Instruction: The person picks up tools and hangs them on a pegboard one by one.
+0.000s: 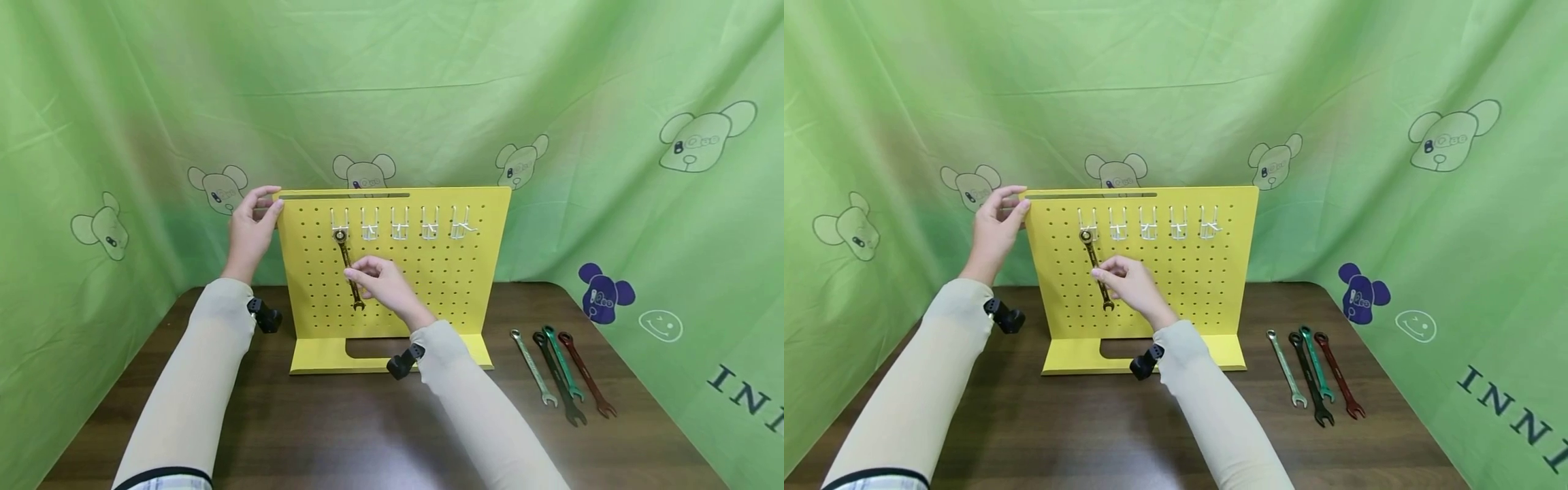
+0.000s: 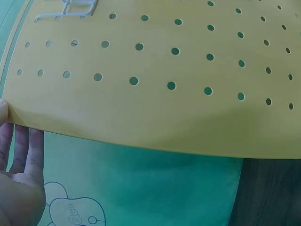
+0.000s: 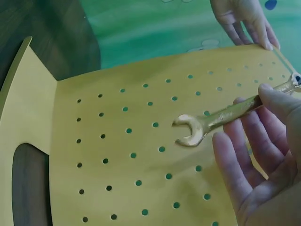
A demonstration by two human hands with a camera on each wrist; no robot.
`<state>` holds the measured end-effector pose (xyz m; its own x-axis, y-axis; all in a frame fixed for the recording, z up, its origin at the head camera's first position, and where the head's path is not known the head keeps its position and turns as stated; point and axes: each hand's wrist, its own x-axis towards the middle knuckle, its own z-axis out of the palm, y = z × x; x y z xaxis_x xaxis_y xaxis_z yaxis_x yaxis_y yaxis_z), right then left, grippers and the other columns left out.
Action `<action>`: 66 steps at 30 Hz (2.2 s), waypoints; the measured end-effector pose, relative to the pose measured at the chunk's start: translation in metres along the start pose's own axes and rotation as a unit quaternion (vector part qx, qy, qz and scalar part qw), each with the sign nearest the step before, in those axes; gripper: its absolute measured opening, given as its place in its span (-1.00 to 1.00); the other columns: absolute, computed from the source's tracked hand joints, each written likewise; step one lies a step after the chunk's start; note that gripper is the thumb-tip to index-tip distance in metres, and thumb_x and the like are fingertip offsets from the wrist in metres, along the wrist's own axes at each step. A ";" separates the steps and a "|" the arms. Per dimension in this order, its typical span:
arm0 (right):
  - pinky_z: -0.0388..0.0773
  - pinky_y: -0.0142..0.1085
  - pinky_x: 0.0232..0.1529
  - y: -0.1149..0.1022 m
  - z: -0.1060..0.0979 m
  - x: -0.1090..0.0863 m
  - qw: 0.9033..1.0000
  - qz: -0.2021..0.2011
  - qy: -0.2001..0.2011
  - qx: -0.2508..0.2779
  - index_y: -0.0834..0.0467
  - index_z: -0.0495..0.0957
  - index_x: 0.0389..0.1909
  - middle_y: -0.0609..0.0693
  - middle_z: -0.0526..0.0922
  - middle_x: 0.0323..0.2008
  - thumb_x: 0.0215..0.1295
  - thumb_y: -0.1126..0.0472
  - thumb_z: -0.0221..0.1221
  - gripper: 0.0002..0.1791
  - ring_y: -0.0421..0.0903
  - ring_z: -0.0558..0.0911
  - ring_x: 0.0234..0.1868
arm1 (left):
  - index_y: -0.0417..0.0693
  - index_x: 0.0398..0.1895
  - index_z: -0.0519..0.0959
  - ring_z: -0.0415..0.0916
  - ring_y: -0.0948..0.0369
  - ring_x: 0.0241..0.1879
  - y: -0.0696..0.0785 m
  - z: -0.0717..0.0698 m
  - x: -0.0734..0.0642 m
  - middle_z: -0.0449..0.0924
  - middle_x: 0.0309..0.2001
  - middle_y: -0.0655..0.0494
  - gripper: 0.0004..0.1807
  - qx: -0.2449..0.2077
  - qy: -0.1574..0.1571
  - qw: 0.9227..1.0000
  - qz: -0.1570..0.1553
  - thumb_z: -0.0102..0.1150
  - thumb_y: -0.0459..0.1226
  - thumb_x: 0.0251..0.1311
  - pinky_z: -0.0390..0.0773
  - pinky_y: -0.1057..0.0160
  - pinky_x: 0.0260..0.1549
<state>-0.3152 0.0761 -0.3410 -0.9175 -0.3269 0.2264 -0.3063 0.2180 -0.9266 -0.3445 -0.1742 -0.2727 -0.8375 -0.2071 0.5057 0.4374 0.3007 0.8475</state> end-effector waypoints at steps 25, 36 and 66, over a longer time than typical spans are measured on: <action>0.65 -0.08 0.02 0.004 0.002 0.003 1.000 0.013 0.009 0.001 0.15 0.60 0.11 0.04 0.71 -0.01 0.41 -0.03 0.23 -0.59 -0.01 0.66 -0.02 | 0.08 0.20 0.58 0.54 0.19 -0.13 0.001 -0.001 -0.001 0.55 -0.01 0.02 -0.67 -0.004 0.003 1.000 -0.004 0.18 -0.14 0.42 0.66 0.19 -0.07; 0.62 0.03 0.07 -0.002 -0.012 -0.016 1.000 -0.011 -0.005 -0.027 0.16 0.59 0.15 0.13 0.69 0.00 0.41 -0.04 0.23 -0.56 0.08 0.66 0.00 | 0.06 0.22 0.56 0.54 0.17 -0.12 0.002 0.001 0.000 0.55 0.00 0.00 -0.65 -0.002 -0.003 1.000 -0.002 0.18 -0.14 0.42 0.66 0.16 -0.06; 0.64 -0.17 -0.21 0.035 -0.094 -0.081 0.990 0.027 0.017 -0.134 0.23 0.64 0.05 0.16 0.69 -0.21 0.42 -0.02 0.24 -0.59 0.02 0.67 -0.22 | 0.10 0.22 0.56 0.54 0.18 -0.11 0.001 0.001 0.001 0.55 0.00 0.01 -0.66 -0.004 -0.004 1.000 -0.003 0.17 -0.14 0.42 0.65 0.26 -0.10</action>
<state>-0.2752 0.1963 -0.3636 -0.9410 -0.2776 0.1935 -0.3091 0.4725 -0.8253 -0.3456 -0.1735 -0.2714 -0.8428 -0.2010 0.4992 0.4348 0.2923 0.8518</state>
